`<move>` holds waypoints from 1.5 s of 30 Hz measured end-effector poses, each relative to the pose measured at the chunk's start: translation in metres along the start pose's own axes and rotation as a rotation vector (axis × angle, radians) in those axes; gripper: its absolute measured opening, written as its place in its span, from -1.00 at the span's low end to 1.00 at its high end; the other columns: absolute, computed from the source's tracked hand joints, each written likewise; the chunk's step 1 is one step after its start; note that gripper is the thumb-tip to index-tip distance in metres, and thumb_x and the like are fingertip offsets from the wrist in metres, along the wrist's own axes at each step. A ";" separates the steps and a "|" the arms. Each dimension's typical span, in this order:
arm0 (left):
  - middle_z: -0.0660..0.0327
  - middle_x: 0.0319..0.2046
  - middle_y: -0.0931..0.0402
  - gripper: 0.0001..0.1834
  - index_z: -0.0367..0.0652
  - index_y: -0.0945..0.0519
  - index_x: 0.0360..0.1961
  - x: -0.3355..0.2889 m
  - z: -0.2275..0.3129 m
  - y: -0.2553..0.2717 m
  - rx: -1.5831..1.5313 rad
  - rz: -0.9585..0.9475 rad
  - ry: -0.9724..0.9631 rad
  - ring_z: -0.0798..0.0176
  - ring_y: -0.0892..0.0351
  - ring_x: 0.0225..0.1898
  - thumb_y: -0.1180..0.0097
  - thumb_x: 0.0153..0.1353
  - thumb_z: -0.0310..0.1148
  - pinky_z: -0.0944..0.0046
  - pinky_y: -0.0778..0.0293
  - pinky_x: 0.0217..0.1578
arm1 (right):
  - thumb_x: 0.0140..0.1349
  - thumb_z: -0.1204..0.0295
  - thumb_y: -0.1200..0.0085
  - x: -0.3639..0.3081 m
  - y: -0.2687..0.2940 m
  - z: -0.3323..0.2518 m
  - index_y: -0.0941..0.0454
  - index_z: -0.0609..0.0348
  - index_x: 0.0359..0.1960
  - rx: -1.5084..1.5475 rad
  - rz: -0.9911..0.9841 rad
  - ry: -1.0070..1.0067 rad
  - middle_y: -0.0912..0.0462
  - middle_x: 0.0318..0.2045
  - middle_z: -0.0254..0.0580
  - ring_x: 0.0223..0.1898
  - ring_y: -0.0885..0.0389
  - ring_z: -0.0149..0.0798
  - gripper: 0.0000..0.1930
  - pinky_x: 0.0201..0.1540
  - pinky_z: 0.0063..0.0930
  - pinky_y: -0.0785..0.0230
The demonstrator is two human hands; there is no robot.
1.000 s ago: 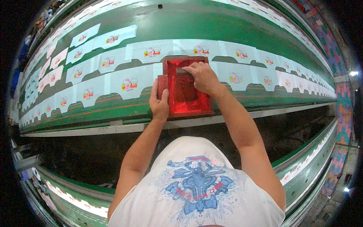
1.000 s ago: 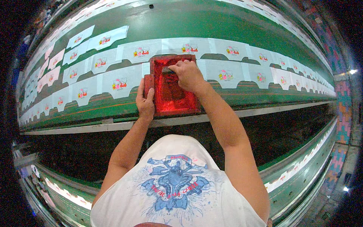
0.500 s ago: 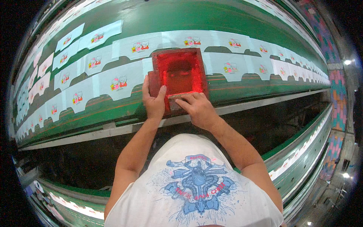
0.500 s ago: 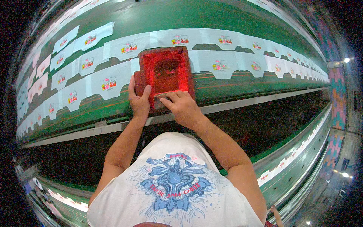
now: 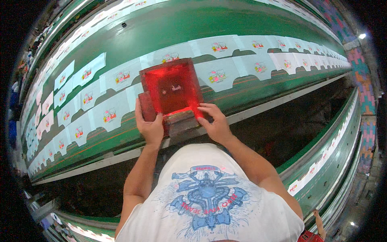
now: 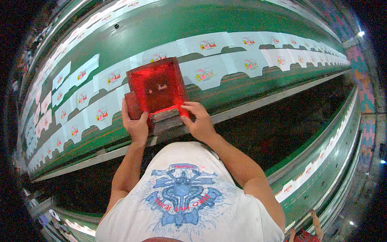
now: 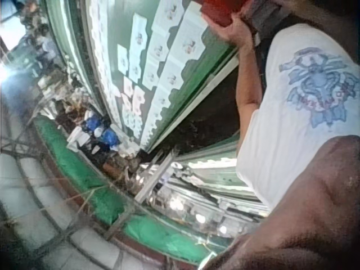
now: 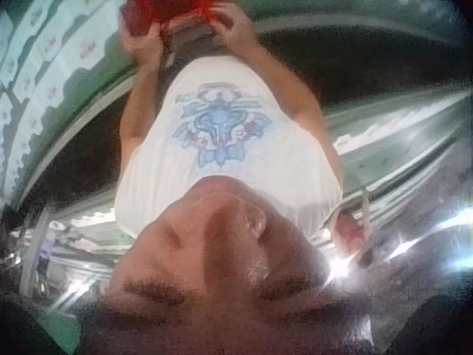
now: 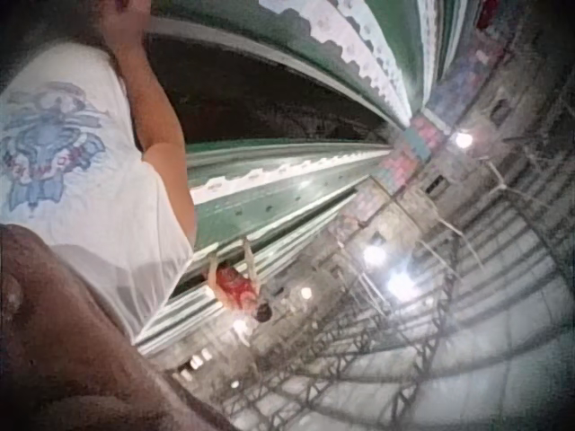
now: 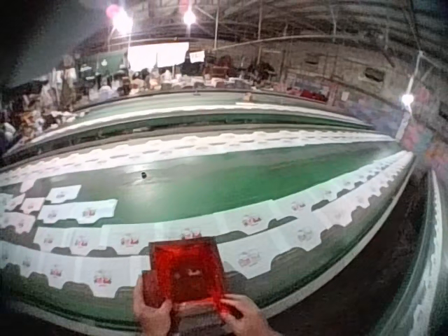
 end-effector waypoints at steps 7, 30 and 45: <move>-0.11 0.62 -0.43 0.05 -0.40 -0.29 0.73 -0.023 -0.002 -0.126 0.030 -0.037 -0.047 0.04 -0.49 0.60 -0.43 0.19 -0.72 0.08 -0.40 0.61 | 0.38 0.43 -0.49 -0.004 0.111 0.071 -0.76 0.11 0.32 0.021 0.038 -0.011 -0.74 0.36 0.04 0.45 -0.62 0.13 -0.53 0.59 0.00 -0.38; -0.03 0.55 -0.51 0.11 -0.29 -0.24 0.77 -0.049 -0.014 -0.207 -0.162 -0.022 0.173 0.09 -0.61 0.49 -0.37 0.17 -0.85 0.04 -0.55 0.54 | 0.24 0.36 -0.55 0.015 0.148 0.053 -0.75 0.08 0.28 -0.391 -0.373 0.479 -0.66 0.38 -0.02 0.50 -0.56 0.18 -0.46 0.54 0.17 -0.42; 0.02 0.57 -0.51 -0.11 -0.30 -0.36 0.73 -0.051 -0.030 -0.203 -0.175 0.015 0.178 0.12 -0.59 0.49 -0.44 0.41 -0.61 0.07 -0.51 0.53 | 0.24 0.68 -0.29 0.150 0.117 0.052 -0.74 0.21 0.15 -0.620 -0.795 0.393 -0.80 0.03 0.08 0.17 -0.75 0.22 -0.59 0.30 0.09 -0.60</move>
Point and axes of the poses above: each hand's wrist, its own x-axis towards the middle knuckle, its own y-axis out of the back of the hand, z = x × y, the point moved 7 cm from there along x, towards the middle knuckle
